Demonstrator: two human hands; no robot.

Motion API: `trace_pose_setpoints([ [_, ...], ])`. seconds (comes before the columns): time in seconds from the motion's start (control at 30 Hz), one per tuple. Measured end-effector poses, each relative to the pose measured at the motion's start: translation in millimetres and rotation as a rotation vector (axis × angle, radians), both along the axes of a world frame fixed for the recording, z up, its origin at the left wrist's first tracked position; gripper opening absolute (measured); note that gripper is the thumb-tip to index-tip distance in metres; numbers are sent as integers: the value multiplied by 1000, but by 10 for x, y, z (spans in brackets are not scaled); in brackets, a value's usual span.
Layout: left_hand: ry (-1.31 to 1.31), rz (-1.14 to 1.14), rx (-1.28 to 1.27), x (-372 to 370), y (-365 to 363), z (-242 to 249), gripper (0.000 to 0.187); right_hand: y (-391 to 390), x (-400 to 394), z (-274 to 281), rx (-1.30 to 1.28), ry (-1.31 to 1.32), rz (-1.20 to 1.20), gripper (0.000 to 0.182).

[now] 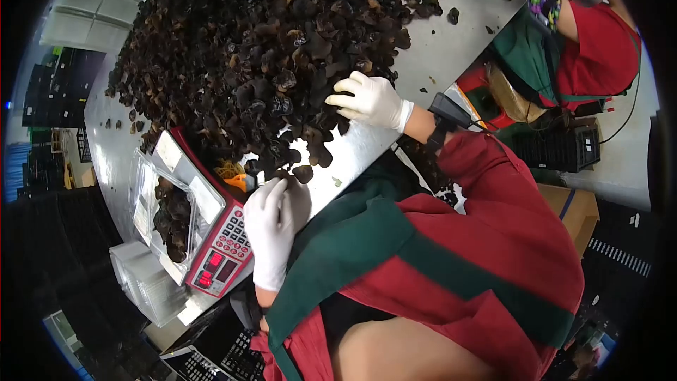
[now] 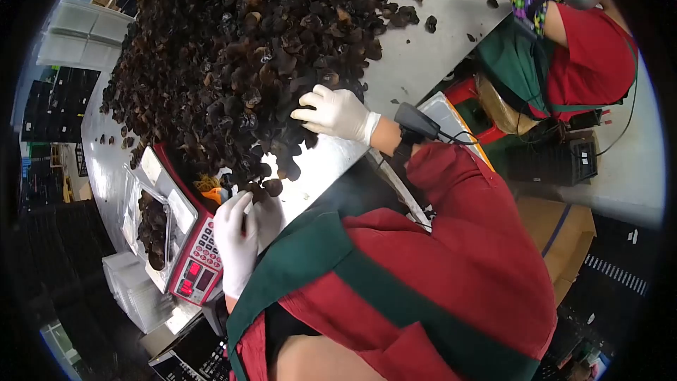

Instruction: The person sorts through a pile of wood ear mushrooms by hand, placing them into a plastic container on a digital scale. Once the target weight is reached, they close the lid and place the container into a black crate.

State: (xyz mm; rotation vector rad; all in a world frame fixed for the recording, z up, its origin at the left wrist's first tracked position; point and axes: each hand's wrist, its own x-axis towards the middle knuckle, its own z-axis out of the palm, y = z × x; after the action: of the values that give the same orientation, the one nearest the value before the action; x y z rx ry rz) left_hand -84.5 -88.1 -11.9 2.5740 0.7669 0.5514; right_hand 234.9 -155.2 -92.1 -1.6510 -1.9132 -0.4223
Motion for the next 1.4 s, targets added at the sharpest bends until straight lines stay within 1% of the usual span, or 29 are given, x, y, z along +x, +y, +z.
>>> trace_pose_setpoints([
  [0.03, 66, -34, 24, 111, -5, -19, 31, 36, 10, -34, 29, 28, 13, 25],
  [0.07, 72, -86, 82, 196, 19, -107, 30, 51, 4, -46, 32, 32, 13, 25],
  [0.17, 40, -162, 116, 491, 28, -179, 33, 65, 19, 36, 73, 95, 1, 21],
  [0.2, 51, -205, 135, 576, 31, -181, 32, 73, 78, 5, 134, -7, 56, 19],
  [0.23, 83, -215, 195, 660, 31, -206, 28, 53, 71, 93, 152, -37, 45, 19],
  [0.27, 116, -220, 256, 708, 23, -259, 25, 81, 28, 97, 176, 148, 11, 20],
  [0.33, 147, -252, 301, 749, 58, -484, 21, 66, 13, 220, 204, 145, 5, 20],
  [0.4, 65, -270, 303, 777, 81, -494, 19, 75, 5, 310, 183, 187, -24, 18],
  [0.47, 143, -274, 267, 759, 88, -464, 17, 124, -10, 413, 150, 389, -25, 17],
  [0.5, 137, -289, 311, 733, 121, -492, 17, 161, -4, 447, 143, 471, -16, 18],
  [0.53, 161, -277, 337, 713, 126, -518, 17, 216, 9, 482, 157, 468, -18, 18],
  [0.6, 137, -249, 259, 697, 138, -427, 15, 335, -18, 569, 226, 681, -24, 21],
  [0.67, -5, -132, 63, 691, 154, -290, 13, 439, -54, 725, 158, 952, -40, 20],
  [0.73, -282, -26, -128, 696, 251, -117, 8, 595, -45, 768, 169, 1074, -56, 16],
  [0.77, -352, 62, -272, 667, 326, -28, 5, 680, -8, 786, 97, 1222, -14, 14],
  [0.8, -458, 208, -630, 660, 369, 136, 4, 740, -3, 803, 7, 1380, 28, 13],
  [0.83, -572, 298, -854, 645, 374, 325, 9, 769, -14, 832, -16, 1483, 58, 13],
  [0.87, -608, 254, -947, 543, 510, 272, 14, 807, -64, 925, -30, 1578, 94, 14],
  [0.93, -831, 277, -1111, 450, 527, 321, 16, 879, -199, 1059, -27, 1770, 115, 17],
  [0.97, -888, 270, -1157, 399, 535, 323, 14, 927, -227, 1007, -47, 1787, 63, 20],
  [1.0, -938, 263, -1206, 358, 537, 341, 13, 949, -239, 974, -67, 1787, 74, 20],
  [1.07, -986, 172, -1242, 270, 529, 359, 11, 1008, -281, 955, -176, 1853, 109, 22],
  [1.13, -1021, 137, -1217, 210, 497, 365, 13, 1093, -419, 964, -139, 1856, 98, 20],
  [1.2, -1017, 213, -1199, 165, 448, 405, 17, 1120, -483, 1025, -154, 1910, 233, 16],
  [1.23, -994, 213, -1146, 140, 441, 379, 22, 1150, -488, 1010, -209, 1887, 226, 15],
  [1.27, -1004, 202, -1151, 104, 419, 396, 22, 1188, -516, 1017, -231, 1832, 196, 15],
  [1.33, -922, 138, -1329, -12, 390, 472, 29, 1198, -606, 1048, -251, 1895, 212, 14],
  [1.37, -928, 79, -1395, -74, 401, 434, 34, 1206, -634, 1063, -253, 1885, 212, 14],
  [1.4, -936, 77, -1397, -116, 382, 412, 34, 1210, -666, 1070, -276, 1826, 220, 14],
])
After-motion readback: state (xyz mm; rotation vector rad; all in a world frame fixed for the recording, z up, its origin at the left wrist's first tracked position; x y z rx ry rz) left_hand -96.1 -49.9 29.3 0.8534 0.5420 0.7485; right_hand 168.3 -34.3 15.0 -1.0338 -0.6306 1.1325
